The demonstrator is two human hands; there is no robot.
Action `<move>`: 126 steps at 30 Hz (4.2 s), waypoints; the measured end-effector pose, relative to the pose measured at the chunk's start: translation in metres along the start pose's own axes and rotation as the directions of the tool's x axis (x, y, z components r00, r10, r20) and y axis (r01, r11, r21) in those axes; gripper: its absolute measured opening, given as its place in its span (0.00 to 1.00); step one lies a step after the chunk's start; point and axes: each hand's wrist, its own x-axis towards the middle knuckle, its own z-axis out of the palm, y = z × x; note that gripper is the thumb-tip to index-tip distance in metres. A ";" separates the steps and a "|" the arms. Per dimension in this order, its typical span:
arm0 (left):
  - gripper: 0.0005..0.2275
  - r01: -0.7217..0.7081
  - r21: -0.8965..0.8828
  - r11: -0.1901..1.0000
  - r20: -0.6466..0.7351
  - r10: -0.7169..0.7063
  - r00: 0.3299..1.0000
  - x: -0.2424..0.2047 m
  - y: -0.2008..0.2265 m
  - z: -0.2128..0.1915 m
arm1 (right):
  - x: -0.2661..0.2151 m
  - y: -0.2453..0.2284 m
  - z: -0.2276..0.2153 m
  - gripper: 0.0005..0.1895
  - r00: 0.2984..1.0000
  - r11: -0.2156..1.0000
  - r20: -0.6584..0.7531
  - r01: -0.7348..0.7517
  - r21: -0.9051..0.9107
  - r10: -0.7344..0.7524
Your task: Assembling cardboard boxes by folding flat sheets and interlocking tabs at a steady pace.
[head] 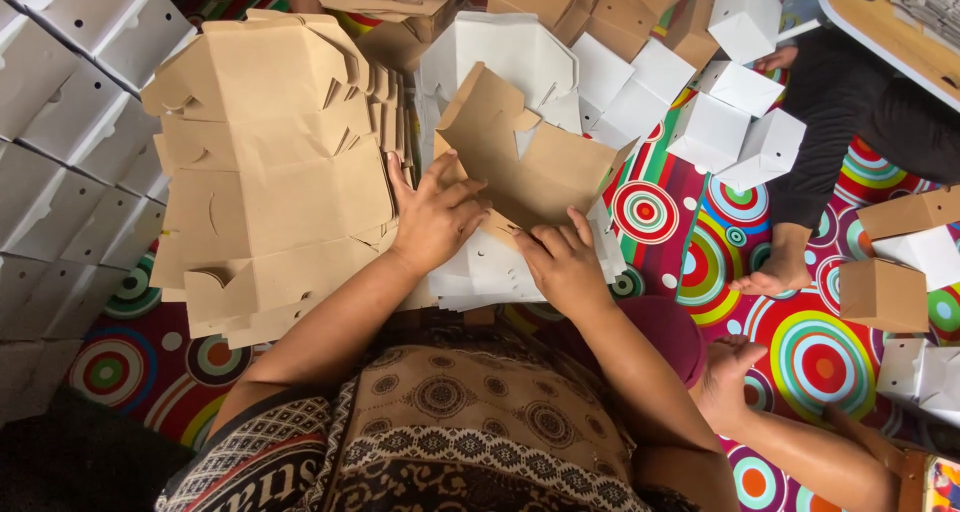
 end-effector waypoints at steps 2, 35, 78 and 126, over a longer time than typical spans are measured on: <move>0.03 0.000 0.012 1.000 0.020 0.000 1.000 0.002 0.001 -0.003 | 0.001 -0.005 -0.003 0.10 0.999 0.996 0.024 -0.045 0.071 0.043; 0.26 0.513 -0.482 0.710 0.026 -0.573 0.819 -0.041 -0.265 -0.155 | 0.177 -0.189 0.059 0.07 0.857 0.382 0.369 -0.225 0.896 -0.361; 0.41 0.481 0.567 0.668 0.496 -0.744 0.449 -0.076 -0.179 -0.025 | 0.037 0.352 0.218 0.75 0.111 0.532 0.740 -0.765 -0.363 0.663; 0.59 0.250 -0.934 -0.255 0.312 -0.240 0.919 0.021 0.030 -0.016 | 0.015 0.045 -0.042 0.11 0.553 0.311 0.172 -0.669 0.675 0.815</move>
